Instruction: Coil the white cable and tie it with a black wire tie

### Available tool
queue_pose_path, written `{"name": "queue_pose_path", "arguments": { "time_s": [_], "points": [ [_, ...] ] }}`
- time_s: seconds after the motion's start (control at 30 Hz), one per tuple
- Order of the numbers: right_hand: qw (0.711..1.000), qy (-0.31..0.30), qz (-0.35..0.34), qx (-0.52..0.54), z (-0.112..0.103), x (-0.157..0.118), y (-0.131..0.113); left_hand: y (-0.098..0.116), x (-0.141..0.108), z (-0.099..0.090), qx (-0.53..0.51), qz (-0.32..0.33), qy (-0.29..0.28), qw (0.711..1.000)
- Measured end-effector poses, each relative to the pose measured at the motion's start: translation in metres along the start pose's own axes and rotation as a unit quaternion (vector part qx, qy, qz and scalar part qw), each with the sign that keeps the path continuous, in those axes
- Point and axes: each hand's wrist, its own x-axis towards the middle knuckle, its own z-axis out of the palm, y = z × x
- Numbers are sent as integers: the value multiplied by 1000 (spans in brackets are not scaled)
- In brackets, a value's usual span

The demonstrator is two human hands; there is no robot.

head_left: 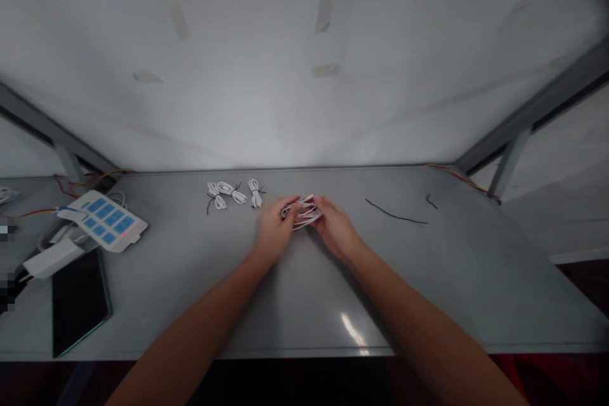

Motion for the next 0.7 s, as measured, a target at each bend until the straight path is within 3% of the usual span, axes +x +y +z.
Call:
{"name": "queue_pose_path", "arguments": {
  "time_s": [0.13, 0.33, 0.57, 0.7],
  "points": [
    [1000, -6, -27, -3, -5, 2, 0, -9, 3, 4, -119, -90, -72, 986],
    [992, -73, -49, -92, -6, 0, -2, -4, 1, 3, -230, -166, -64, 957],
    [977, -18, -66, -202, -7, 4, -6, 0, -5, 3, -257, -213, -87, 939],
    [956, 8, -73, -285, -13, 6, -7, 3, -7, 0, -195, -179, -144, 953]
  ]
}}
